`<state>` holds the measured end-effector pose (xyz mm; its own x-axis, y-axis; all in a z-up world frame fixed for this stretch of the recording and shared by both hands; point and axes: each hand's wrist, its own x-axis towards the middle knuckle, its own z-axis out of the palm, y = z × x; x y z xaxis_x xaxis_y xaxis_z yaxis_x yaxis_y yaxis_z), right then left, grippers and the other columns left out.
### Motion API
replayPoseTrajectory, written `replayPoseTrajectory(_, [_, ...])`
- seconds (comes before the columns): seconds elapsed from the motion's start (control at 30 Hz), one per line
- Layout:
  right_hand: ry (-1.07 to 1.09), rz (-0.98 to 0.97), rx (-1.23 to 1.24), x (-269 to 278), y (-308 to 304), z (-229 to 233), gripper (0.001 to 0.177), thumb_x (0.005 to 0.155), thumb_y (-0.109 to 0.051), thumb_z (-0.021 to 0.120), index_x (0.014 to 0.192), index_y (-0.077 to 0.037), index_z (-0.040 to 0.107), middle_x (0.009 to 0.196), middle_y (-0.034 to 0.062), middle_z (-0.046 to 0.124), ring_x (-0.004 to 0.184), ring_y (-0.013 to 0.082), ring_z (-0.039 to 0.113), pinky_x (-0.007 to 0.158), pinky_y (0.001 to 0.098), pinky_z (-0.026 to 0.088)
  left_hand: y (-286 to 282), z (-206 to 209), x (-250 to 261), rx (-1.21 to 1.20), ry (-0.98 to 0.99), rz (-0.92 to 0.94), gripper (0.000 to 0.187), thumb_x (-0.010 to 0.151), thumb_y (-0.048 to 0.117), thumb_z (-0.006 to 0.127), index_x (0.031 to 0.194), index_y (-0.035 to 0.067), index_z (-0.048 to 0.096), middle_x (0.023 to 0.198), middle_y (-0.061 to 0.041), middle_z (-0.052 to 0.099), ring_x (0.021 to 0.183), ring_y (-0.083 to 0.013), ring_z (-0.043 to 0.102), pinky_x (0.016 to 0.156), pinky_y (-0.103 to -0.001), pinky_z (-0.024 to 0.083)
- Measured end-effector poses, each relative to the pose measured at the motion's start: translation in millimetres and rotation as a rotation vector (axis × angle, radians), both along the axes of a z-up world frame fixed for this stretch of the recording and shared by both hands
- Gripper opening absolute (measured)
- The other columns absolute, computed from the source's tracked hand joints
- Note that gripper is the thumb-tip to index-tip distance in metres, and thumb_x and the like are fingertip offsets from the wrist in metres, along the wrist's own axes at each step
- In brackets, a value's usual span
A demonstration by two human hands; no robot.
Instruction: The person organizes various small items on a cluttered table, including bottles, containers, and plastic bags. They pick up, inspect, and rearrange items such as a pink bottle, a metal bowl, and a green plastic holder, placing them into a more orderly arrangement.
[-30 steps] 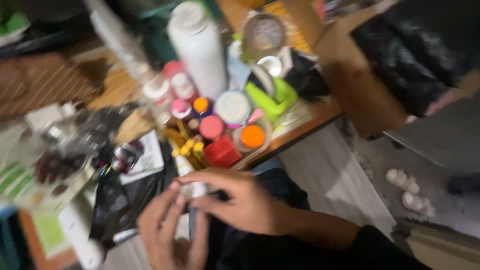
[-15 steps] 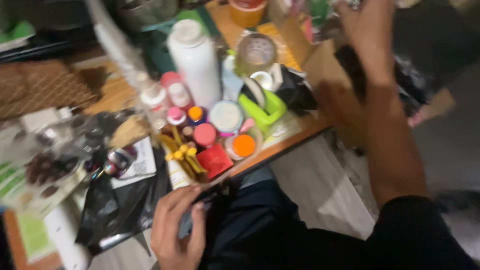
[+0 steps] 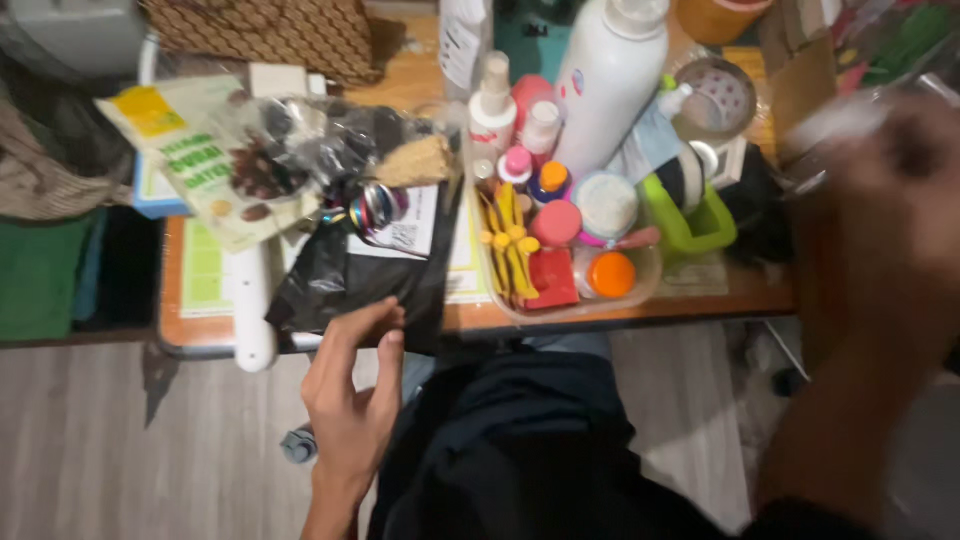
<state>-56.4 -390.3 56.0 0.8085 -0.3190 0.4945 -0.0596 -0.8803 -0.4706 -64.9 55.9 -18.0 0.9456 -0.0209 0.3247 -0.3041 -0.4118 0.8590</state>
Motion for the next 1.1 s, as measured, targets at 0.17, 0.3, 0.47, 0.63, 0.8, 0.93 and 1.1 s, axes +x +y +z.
replayPoseTrajectory(0.17, [0.276,0.280,0.388,-14,158,-21,0.034,0.086,-0.012,0.081,0.119,-0.010,0.075,0.091,0.0033,0.072,0.078,0.0122,0.063,0.068,0.0292,0.052,-28,-8,4,-0.161,0.162,-0.130,0.031,0.094,-0.002,0.068,0.125,-0.002,0.063,0.103,-0.010,0.073,0.091,-0.0153,0.072,0.081,-0.027,0.058])
replayPoseTrajectory(0.3, [0.138,0.470,0.447,-21,228,-2,0.034,0.094,-0.014,0.078,0.126,-0.010,0.069,0.112,0.0077,0.074,0.100,0.0212,0.075,0.090,0.0303,0.058,-43,-7,-1,-0.428,0.001,-0.233,0.041,0.094,0.005,0.070,0.132,0.003,0.054,0.114,-0.009,0.065,0.100,-0.0147,0.069,0.083,-0.026,0.059])
replayPoseTrajectory(0.47, [0.165,0.676,0.429,-4,262,-8,0.061,0.092,-0.010,0.072,0.146,0.004,0.048,0.140,0.0231,0.056,0.129,0.0377,0.056,0.106,0.0412,0.047,-32,-2,8,-0.198,-0.029,-0.042,0.036,0.098,0.008,0.067,0.134,0.004,0.061,0.144,-0.015,0.045,0.129,-0.0235,0.059,0.099,-0.034,0.058])
replayPoseTrajectory(0.63, [0.011,0.481,0.352,-32,208,-23,0.050,0.092,-0.005,0.073,0.138,0.001,0.056,0.140,0.0195,0.060,0.138,0.0333,0.056,0.118,0.0429,0.041,-20,-6,36,0.291,0.045,-0.004,0.030,0.097,0.007,0.070,0.127,0.001,0.071,0.157,-0.026,0.039,0.143,-0.0424,0.046,0.115,-0.046,0.041])
replayPoseTrajectory(0.8, [-0.081,-0.079,0.232,-36,109,-62,0.029,0.095,0.000,0.073,0.122,-0.004,0.065,0.127,0.0152,0.066,0.118,0.0281,0.066,0.099,0.0358,0.055,-41,-16,28,0.325,-0.048,-0.073,0.029,0.095,0.006,0.070,0.123,0.004,0.074,0.156,-0.022,0.044,0.143,-0.0411,0.048,0.118,-0.046,0.040])
replayPoseTrajectory(0.93, [-0.181,-0.031,-0.064,-14,44,-98,0.036,0.096,-0.002,0.077,0.128,0.000,0.063,0.135,0.0230,0.059,0.126,0.0396,0.060,0.106,0.0432,0.050,-64,-16,18,0.214,-0.031,-0.173,0.034,0.095,0.007,0.071,0.129,0.006,0.069,0.152,-0.016,0.050,0.142,-0.0364,0.054,0.119,-0.043,0.045])
replayPoseTrajectory(1.1, [-0.118,-0.070,0.248,7,-10,-112,0.037,0.092,-0.010,0.068,0.127,-0.002,0.060,0.124,0.0186,0.062,0.116,0.0370,0.063,0.102,0.0450,0.050,-90,-16,14,0.130,-0.130,-0.242,0.054,0.088,0.005,0.079,0.138,0.006,0.059,0.150,-0.020,0.034,0.140,-0.0415,0.046,0.119,-0.048,0.043])
